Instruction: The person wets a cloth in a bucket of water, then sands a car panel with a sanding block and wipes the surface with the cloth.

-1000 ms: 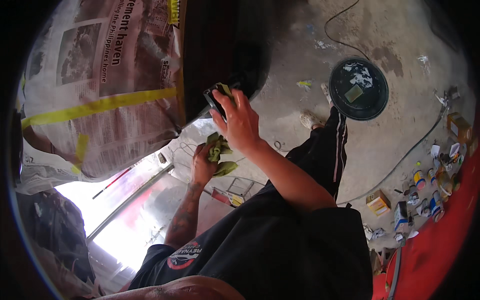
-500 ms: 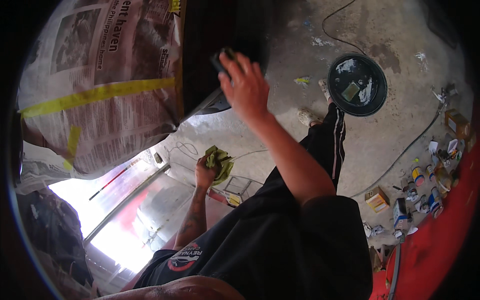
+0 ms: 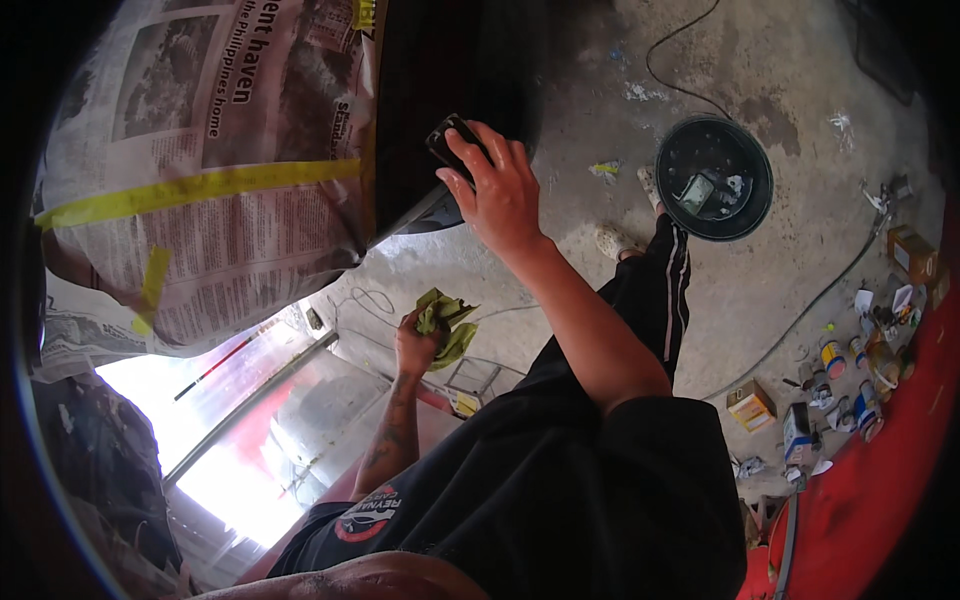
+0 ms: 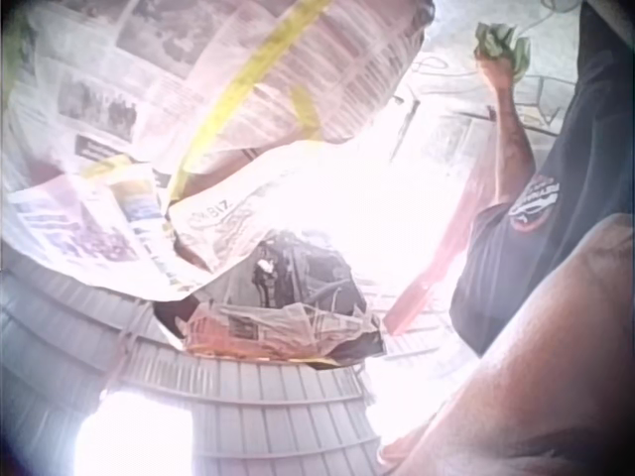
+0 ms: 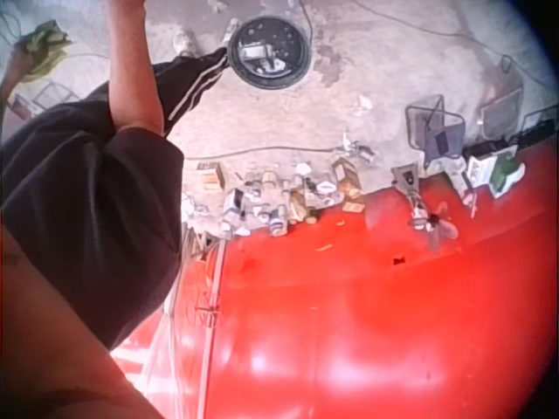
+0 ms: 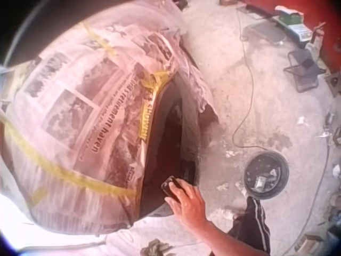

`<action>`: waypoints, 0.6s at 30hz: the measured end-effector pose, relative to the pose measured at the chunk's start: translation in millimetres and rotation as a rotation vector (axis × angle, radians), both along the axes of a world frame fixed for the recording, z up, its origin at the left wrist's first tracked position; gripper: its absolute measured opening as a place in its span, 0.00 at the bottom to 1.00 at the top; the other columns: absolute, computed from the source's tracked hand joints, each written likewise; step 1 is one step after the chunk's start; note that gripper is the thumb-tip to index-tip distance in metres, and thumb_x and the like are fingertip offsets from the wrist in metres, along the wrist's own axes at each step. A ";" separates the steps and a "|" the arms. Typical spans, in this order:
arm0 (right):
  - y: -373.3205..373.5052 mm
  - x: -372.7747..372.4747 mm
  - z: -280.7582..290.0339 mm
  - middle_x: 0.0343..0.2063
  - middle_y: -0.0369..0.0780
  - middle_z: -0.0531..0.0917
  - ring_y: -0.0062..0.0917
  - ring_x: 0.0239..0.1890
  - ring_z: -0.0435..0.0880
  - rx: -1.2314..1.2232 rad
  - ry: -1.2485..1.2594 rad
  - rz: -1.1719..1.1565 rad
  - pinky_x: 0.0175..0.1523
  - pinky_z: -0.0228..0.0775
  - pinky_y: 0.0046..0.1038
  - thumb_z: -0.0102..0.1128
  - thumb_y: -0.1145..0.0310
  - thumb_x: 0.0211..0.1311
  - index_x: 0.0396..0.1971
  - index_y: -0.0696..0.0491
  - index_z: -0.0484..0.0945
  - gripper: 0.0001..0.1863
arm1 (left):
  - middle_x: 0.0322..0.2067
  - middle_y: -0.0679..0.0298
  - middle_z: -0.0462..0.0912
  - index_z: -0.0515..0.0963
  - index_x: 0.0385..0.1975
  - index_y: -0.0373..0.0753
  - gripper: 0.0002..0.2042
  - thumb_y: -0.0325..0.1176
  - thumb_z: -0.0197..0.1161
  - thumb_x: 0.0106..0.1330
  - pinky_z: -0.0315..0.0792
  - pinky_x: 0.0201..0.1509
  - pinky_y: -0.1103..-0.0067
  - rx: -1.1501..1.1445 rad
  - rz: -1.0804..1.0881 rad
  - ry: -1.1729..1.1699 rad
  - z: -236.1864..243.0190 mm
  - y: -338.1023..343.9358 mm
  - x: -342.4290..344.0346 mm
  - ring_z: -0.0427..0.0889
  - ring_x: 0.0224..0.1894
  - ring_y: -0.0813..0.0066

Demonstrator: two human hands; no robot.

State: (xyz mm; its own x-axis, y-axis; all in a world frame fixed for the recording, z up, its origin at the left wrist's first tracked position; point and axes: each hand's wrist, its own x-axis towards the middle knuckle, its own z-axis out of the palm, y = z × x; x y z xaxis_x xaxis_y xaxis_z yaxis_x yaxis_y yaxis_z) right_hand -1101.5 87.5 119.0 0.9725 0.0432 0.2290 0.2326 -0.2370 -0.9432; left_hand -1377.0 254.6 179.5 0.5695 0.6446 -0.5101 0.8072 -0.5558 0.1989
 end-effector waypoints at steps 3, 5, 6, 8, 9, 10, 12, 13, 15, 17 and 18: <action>2.6 -9.2 8.0 0.53 0.38 0.79 0.37 0.43 0.80 0.033 0.034 -0.016 0.48 0.76 0.34 0.70 0.68 0.57 0.53 0.45 0.81 0.22 | 0.49 0.45 0.81 0.80 0.53 0.35 0.26 0.30 0.68 0.49 0.75 0.58 0.66 0.000 0.005 -0.002 -0.6 -2.3 -1.5 0.82 0.52 0.48; 2.8 -19.8 16.6 0.53 0.38 0.80 0.37 0.43 0.80 0.033 0.047 -0.034 0.48 0.77 0.34 0.70 0.67 0.57 0.52 0.45 0.81 0.21 | 0.49 0.45 0.82 0.80 0.53 0.35 0.26 0.30 0.68 0.49 0.75 0.58 0.66 0.003 0.030 0.025 -1.2 -3.3 -2.4 0.82 0.52 0.48; 3.0 -20.0 19.1 0.52 0.38 0.80 0.38 0.43 0.81 0.040 0.056 -0.029 0.47 0.77 0.35 0.70 0.67 0.57 0.51 0.46 0.81 0.20 | 0.48 0.45 0.82 0.81 0.52 0.35 0.26 0.29 0.68 0.48 0.75 0.57 0.66 0.005 0.028 0.044 -1.6 -3.4 -3.5 0.82 0.52 0.48; 2.5 -7.9 20.4 0.52 0.38 0.80 0.38 0.43 0.81 0.047 0.065 -0.026 0.46 0.77 0.35 0.70 0.66 0.57 0.51 0.46 0.81 0.20 | 0.48 0.44 0.82 0.81 0.52 0.35 0.26 0.29 0.68 0.49 0.75 0.57 0.66 -0.002 0.036 0.040 -4.0 -2.3 -6.6 0.82 0.52 0.48; 2.9 6.3 18.1 0.51 0.38 0.81 0.39 0.43 0.81 0.013 0.051 -0.063 0.46 0.77 0.35 0.70 0.66 0.57 0.50 0.46 0.82 0.19 | 0.48 0.44 0.82 0.81 0.52 0.35 0.25 0.29 0.68 0.49 0.75 0.57 0.66 0.001 0.017 0.039 -4.7 -1.4 -9.5 0.82 0.52 0.49; 3.4 22.9 14.5 0.51 0.38 0.81 0.39 0.43 0.82 -0.026 0.034 -0.098 0.46 0.77 0.36 0.70 0.66 0.57 0.49 0.47 0.82 0.18 | 0.48 0.44 0.82 0.81 0.52 0.35 0.25 0.29 0.68 0.49 0.75 0.57 0.66 -0.007 0.027 0.027 -5.7 -0.2 -12.5 0.82 0.52 0.49; 5.2 63.2 4.7 0.50 0.39 0.81 0.40 0.44 0.82 -0.055 -0.038 -0.158 0.47 0.77 0.37 0.69 0.67 0.58 0.48 0.47 0.82 0.17 | 0.47 0.45 0.83 0.81 0.52 0.35 0.25 0.29 0.67 0.50 0.76 0.56 0.66 -0.001 0.045 0.017 -8.5 3.4 -17.8 0.83 0.51 0.49; 5.0 79.8 1.1 0.50 0.39 0.81 0.41 0.44 0.81 -0.031 -0.064 -0.168 0.47 0.77 0.38 0.68 0.66 0.59 0.49 0.47 0.82 0.16 | 0.47 0.45 0.83 0.81 0.52 0.35 0.25 0.29 0.67 0.50 0.76 0.56 0.66 -0.011 0.046 -0.009 -10.3 4.4 -20.2 0.83 0.51 0.49; 5.0 82.4 1.7 0.50 0.39 0.81 0.41 0.44 0.81 -0.049 -0.016 -0.142 0.47 0.77 0.39 0.67 0.66 0.60 0.49 0.47 0.82 0.16 | 0.44 0.45 0.84 0.81 0.51 0.35 0.24 0.30 0.67 0.50 0.76 0.55 0.66 -0.028 0.099 0.002 -10.8 7.3 -23.5 0.84 0.49 0.49; 3.5 61.2 7.7 0.51 0.40 0.80 0.41 0.44 0.81 -0.061 -0.007 -0.133 0.48 0.76 0.40 0.66 0.65 0.61 0.51 0.47 0.81 0.18 | 0.43 0.45 0.84 0.81 0.51 0.35 0.24 0.30 0.67 0.50 0.77 0.54 0.66 -0.035 0.114 -0.021 -11.8 9.4 -23.4 0.84 0.48 0.48; 1.9 38.4 14.0 0.52 0.41 0.80 0.40 0.44 0.80 -0.027 0.050 -0.086 0.49 0.76 0.39 0.66 0.65 0.61 0.52 0.47 0.81 0.18 | 0.42 0.45 0.85 0.81 0.51 0.35 0.24 0.31 0.67 0.50 0.77 0.53 0.66 -0.022 0.135 0.024 -12.1 9.5 -22.8 0.84 0.48 0.48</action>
State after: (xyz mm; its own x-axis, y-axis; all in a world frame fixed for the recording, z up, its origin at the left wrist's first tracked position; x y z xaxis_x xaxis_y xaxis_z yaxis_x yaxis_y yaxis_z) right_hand -1063.1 89.4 133.0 0.9830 -0.0359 0.1801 0.1631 -0.2793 -0.9462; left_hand -1399.7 264.1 167.3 0.4658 0.7033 -0.5371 0.8790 -0.4376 0.1893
